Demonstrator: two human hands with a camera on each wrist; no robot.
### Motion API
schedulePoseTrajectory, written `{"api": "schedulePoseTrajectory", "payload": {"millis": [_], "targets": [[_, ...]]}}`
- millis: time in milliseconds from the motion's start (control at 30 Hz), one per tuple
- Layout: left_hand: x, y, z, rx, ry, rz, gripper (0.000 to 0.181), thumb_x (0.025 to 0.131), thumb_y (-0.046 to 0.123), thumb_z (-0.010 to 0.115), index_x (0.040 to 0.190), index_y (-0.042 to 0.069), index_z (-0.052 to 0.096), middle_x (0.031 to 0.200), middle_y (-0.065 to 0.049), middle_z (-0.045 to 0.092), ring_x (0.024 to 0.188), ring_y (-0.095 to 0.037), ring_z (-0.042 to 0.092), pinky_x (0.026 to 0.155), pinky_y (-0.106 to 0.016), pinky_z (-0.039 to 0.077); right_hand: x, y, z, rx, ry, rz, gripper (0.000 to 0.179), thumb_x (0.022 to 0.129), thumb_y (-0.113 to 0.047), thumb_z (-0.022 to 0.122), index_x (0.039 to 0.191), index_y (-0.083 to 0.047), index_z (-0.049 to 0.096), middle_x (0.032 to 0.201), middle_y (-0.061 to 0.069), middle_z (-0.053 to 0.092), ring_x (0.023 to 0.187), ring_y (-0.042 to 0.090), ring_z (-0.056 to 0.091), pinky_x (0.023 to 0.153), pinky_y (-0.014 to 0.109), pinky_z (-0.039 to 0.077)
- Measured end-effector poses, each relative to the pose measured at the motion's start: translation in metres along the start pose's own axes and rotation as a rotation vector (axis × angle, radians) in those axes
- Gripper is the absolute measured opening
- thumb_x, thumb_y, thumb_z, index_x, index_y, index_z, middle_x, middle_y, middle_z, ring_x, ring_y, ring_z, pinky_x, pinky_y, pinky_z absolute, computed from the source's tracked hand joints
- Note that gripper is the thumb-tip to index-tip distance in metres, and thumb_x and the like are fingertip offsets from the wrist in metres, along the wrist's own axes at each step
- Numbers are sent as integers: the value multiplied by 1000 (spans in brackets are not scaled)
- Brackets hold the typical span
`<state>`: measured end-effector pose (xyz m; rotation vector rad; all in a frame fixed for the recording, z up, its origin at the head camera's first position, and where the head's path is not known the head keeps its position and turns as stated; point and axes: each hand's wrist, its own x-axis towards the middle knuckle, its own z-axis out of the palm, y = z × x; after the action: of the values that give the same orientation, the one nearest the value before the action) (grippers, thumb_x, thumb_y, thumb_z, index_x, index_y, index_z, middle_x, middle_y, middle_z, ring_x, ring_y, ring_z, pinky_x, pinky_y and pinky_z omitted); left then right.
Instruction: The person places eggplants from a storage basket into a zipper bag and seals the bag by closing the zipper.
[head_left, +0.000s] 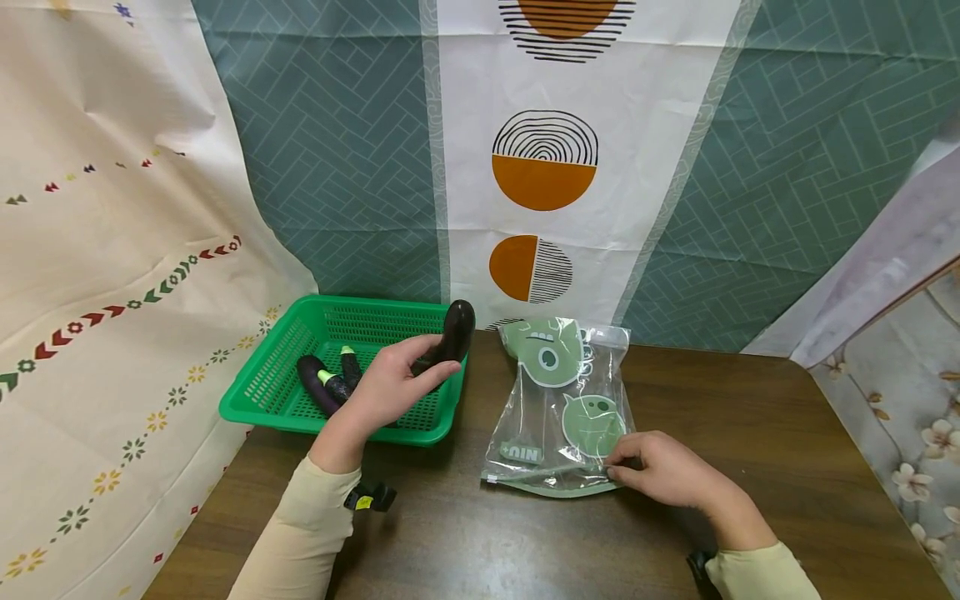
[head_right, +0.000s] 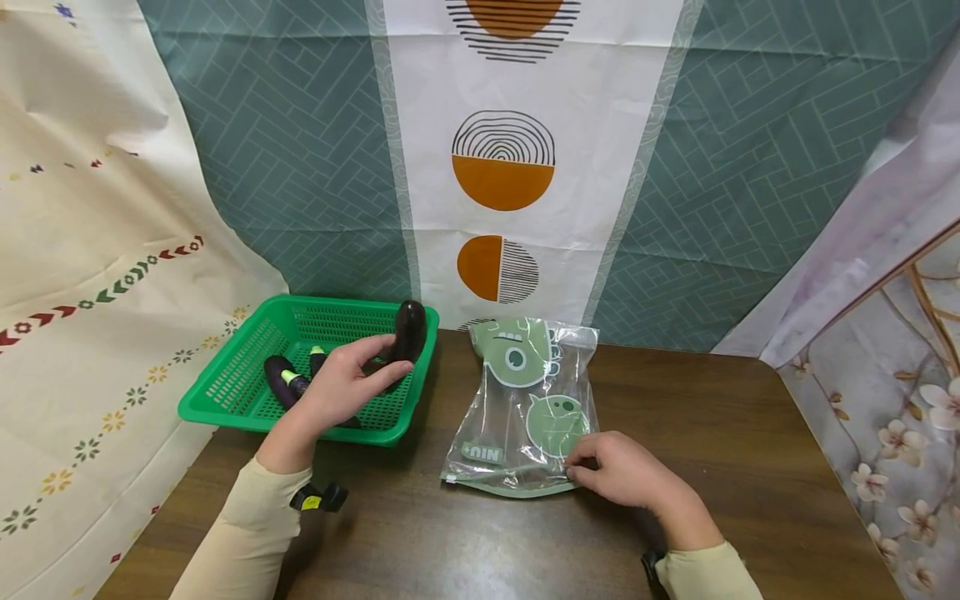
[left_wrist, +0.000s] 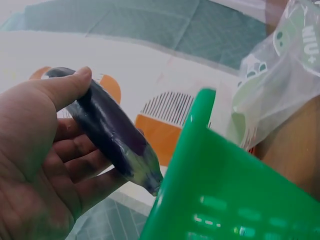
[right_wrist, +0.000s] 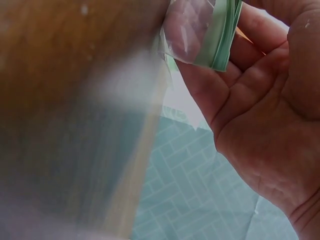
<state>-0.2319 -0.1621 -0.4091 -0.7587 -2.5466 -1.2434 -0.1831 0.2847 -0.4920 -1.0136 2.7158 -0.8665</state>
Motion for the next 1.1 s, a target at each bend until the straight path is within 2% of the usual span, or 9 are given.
{"api": "schedulePoseTrajectory", "payload": {"millis": [200, 400, 533, 667, 767, 900, 1100], "targets": [[-1, 10, 7, -11, 6, 33, 39, 104, 30, 83, 137, 11, 77, 129, -3, 79, 109, -21, 74, 89, -48, 66, 1, -1, 1, -1, 15, 22, 6, 101, -17, 83, 100, -23, 85, 97, -20, 73, 89, 0, 67, 78, 35, 60], [-3, 22, 16, 1, -26, 68, 42, 104, 27, 82, 139, 5, 75, 133, -9, 78, 115, -27, 75, 94, -52, 65, 0, -1, 1, 12, 26, 38, 6, 102, -18, 83, 99, -23, 85, 95, -20, 75, 86, -2, 67, 76, 32, 60], [-5, 27, 21, 40, -47, 83, 45, 104, 28, 82, 140, 1, 74, 137, -12, 76, 120, -30, 74, 96, -51, 65, 1, -2, 1, 19, 19, 48, 6, 103, -20, 82, 100, -23, 85, 96, -20, 76, 87, -2, 68, 77, 32, 61], [-6, 31, 27, 61, -60, 124, 48, 103, 28, 83, 140, -2, 73, 138, -15, 76, 121, -31, 74, 94, -47, 65, 1, -2, 1, 29, 8, 62, 6, 103, -21, 81, 100, -23, 85, 95, -21, 76, 85, -2, 68, 76, 31, 61], [-6, 33, 31, 59, -61, 173, 46, 102, 27, 85, 137, 0, 75, 133, -11, 78, 114, -26, 75, 91, -46, 66, 2, -1, 1, 34, 6, 68, 7, 104, -20, 80, 100, -23, 85, 94, -22, 76, 84, -2, 67, 74, 30, 60], [-6, 36, 37, 40, -71, 219, 37, 100, 27, 87, 130, 7, 79, 119, -1, 81, 100, -15, 72, 84, -42, 65, 2, -1, 2, 42, 7, 77, 8, 104, -21, 80, 100, -23, 85, 93, -23, 75, 82, -3, 65, 73, 28, 59], [-8, 41, 45, 25, -113, 232, 32, 100, 30, 87, 126, 12, 80, 110, 6, 78, 93, -10, 68, 79, -32, 64, 2, -1, 2, 45, 13, 84, 9, 105, -22, 79, 98, -23, 85, 92, -23, 74, 81, -3, 65, 73, 28, 58]]}}
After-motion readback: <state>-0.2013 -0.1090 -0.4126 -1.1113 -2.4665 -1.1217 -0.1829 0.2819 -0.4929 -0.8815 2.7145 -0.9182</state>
